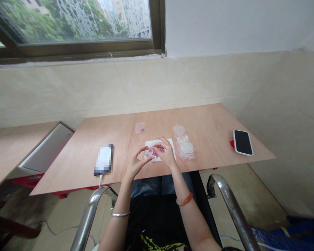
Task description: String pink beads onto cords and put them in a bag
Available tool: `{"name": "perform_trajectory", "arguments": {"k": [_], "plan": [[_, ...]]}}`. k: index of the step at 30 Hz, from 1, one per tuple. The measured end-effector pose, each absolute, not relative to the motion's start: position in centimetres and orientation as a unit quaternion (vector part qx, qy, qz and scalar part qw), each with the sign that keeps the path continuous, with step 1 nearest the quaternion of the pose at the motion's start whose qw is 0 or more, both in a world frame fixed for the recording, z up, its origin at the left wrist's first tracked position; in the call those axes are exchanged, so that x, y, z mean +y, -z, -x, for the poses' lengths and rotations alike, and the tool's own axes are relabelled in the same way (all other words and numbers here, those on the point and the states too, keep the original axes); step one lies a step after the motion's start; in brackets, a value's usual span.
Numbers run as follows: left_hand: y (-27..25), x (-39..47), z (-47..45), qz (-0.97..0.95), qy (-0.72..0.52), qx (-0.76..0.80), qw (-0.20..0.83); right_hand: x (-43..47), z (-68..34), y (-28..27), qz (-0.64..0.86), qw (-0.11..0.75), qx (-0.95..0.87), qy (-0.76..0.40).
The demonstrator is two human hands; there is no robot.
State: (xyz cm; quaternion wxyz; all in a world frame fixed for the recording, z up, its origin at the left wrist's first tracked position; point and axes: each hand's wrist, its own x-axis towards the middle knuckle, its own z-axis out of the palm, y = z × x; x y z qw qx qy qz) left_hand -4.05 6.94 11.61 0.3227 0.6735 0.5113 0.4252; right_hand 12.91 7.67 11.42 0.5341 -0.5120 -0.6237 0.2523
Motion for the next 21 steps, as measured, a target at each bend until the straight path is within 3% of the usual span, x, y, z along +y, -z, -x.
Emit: {"name": "perform_trajectory", "arguments": {"k": [7, 14, 21], "plan": [[-11.6, 7.1, 4.2, -0.670, -0.438, 0.507, 0.319, 8.1, -13.1, -9.8, 0.523, 0.551, -0.597, -0.260], [-11.5, 7.4, 4.8, -0.659, -0.456, 0.503, 0.324, 8.8, -12.5, -4.6, 0.573, 0.442, -0.663, -0.189], [-11.4, 7.5, 5.0, -0.662, -0.456, 0.495, 0.330, 9.2, -10.5, -3.3, 0.594, 0.389, -0.685, -0.166]]}}
